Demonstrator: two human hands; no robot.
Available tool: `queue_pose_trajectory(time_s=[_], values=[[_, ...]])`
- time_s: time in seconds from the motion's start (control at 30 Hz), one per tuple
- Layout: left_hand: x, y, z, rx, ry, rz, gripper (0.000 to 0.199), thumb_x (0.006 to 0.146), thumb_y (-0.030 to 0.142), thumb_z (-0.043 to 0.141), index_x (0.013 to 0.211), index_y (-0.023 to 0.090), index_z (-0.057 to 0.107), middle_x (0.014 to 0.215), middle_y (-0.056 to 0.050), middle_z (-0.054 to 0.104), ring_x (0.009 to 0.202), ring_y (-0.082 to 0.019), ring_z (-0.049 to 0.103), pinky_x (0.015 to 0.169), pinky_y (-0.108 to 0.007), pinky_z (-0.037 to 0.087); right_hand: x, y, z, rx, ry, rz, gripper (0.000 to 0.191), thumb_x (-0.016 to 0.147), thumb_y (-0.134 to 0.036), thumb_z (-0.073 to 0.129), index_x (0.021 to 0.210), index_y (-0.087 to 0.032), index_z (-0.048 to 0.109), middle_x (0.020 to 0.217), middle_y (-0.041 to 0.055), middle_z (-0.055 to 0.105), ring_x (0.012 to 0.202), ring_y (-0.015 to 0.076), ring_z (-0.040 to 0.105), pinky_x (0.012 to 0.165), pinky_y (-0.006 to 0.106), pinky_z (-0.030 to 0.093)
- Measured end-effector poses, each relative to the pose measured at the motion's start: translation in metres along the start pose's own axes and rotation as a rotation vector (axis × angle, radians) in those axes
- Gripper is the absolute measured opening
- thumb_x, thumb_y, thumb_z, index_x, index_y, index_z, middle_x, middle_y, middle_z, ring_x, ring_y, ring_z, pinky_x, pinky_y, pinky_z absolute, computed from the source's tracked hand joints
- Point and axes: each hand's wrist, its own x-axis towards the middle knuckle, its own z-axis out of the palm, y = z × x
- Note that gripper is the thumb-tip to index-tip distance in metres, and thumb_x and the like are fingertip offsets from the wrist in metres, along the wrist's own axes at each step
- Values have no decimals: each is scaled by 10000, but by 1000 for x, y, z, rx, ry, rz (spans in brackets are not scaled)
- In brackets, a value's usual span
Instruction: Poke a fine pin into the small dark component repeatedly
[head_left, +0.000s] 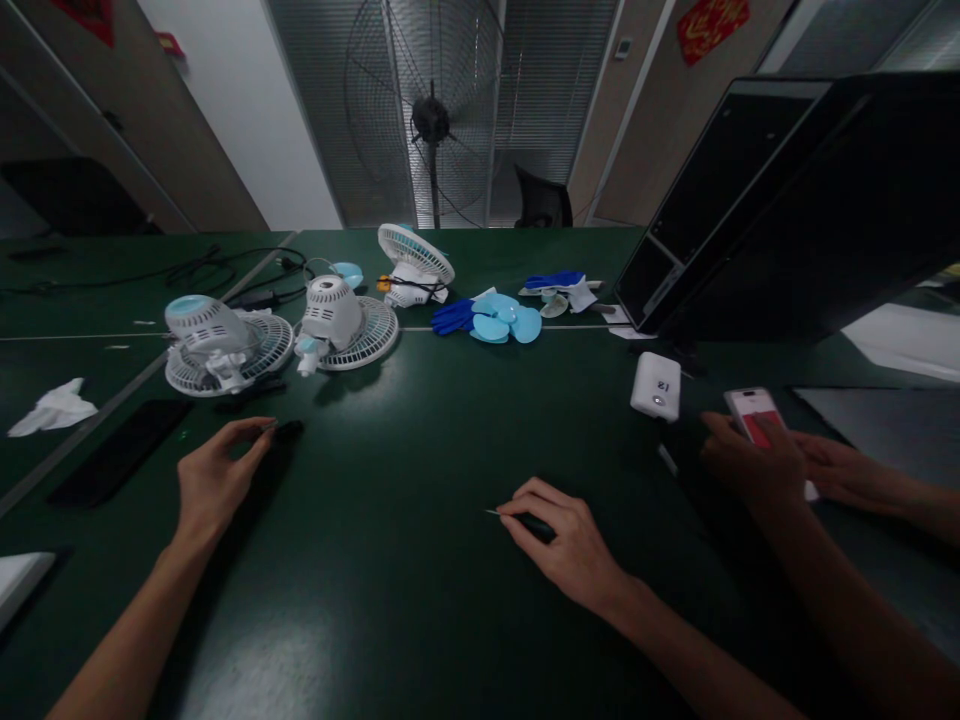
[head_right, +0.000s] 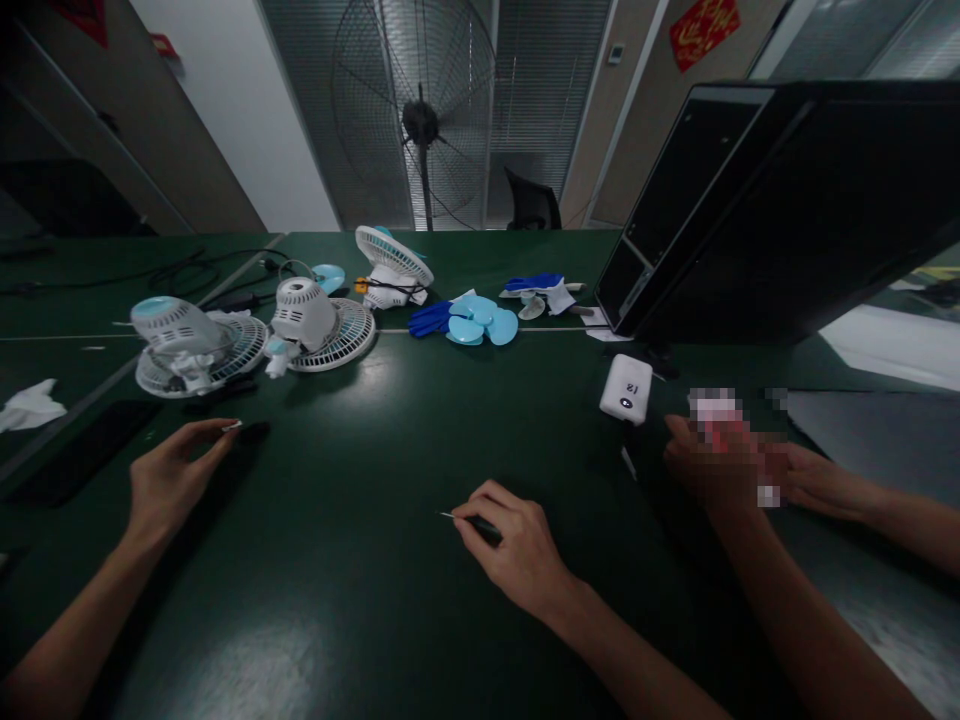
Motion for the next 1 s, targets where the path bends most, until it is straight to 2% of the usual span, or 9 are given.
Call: queue_pose_trajectory(time_s=[0.23, 0.33, 0.53, 0.7, 0.87, 1.0], values=[[0, -2, 3, -28, 68, -3, 540, 888, 595, 622, 1223, 186, 732, 1158, -70, 780, 1085, -276, 734, 1013, -366, 524, -2, 5, 3, -20, 4, -5, 143, 1020, -231, 625, 1062, -240, 761, 1003, 29, 696, 867, 169, 691, 801, 312, 547], [-2, 2, 2, -26, 60, -9, 503, 880, 568, 645, 1221, 212, 744, 1124, -42, 784, 1057, -277, 736, 991, -375, 533, -2, 5, 3, -17, 2, -9, 150, 1026, -233, 615, 1070, -242, 758, 1010, 31, 697, 861, 167, 691, 799, 307, 551], [-5, 9, 7, -56, 16, -19, 477, 851, 573, 674, 1169, 226, 756, 1227, -24, 751, 1061, -265, 714, 1009, -384, 531, -1, 2, 1, -17, -5, -14, 151, 1025, -231, 614, 1074, -235, 757, 1016, 34, 696, 863, 171, 690, 769, 302, 556], [-3, 6, 11, -59, -45, -80, 479, 836, 573, 680, 1156, 229, 769, 1133, -46, 786, 990, -280, 732, 921, -376, 561, -1, 1, 1, -15, -8, -9, 155, 1028, -228, 610, 1079, -235, 756, 1013, 33, 693, 865, 168, 688, 784, 305, 556], [-2, 10, 10, -73, -41, -163, 488, 830, 567, 676, 1177, 236, 767, 1176, -39, 775, 1049, -295, 718, 927, -370, 541, -1, 2, 2, -18, -8, -15, 150, 1029, -229, 608, 1068, -234, 753, 1015, 33, 693, 864, 168, 688, 772, 302, 552], [-1, 15, 12, -72, -34, -187, 484, 833, 570, 669, 1167, 235, 771, 1130, -41, 783, 1005, -289, 715, 900, -367, 542, 0, 1, 2, -16, -15, -16, 153, 1030, -226, 606, 1078, -232, 751, 1013, 31, 692, 854, 164, 688, 762, 298, 556]])
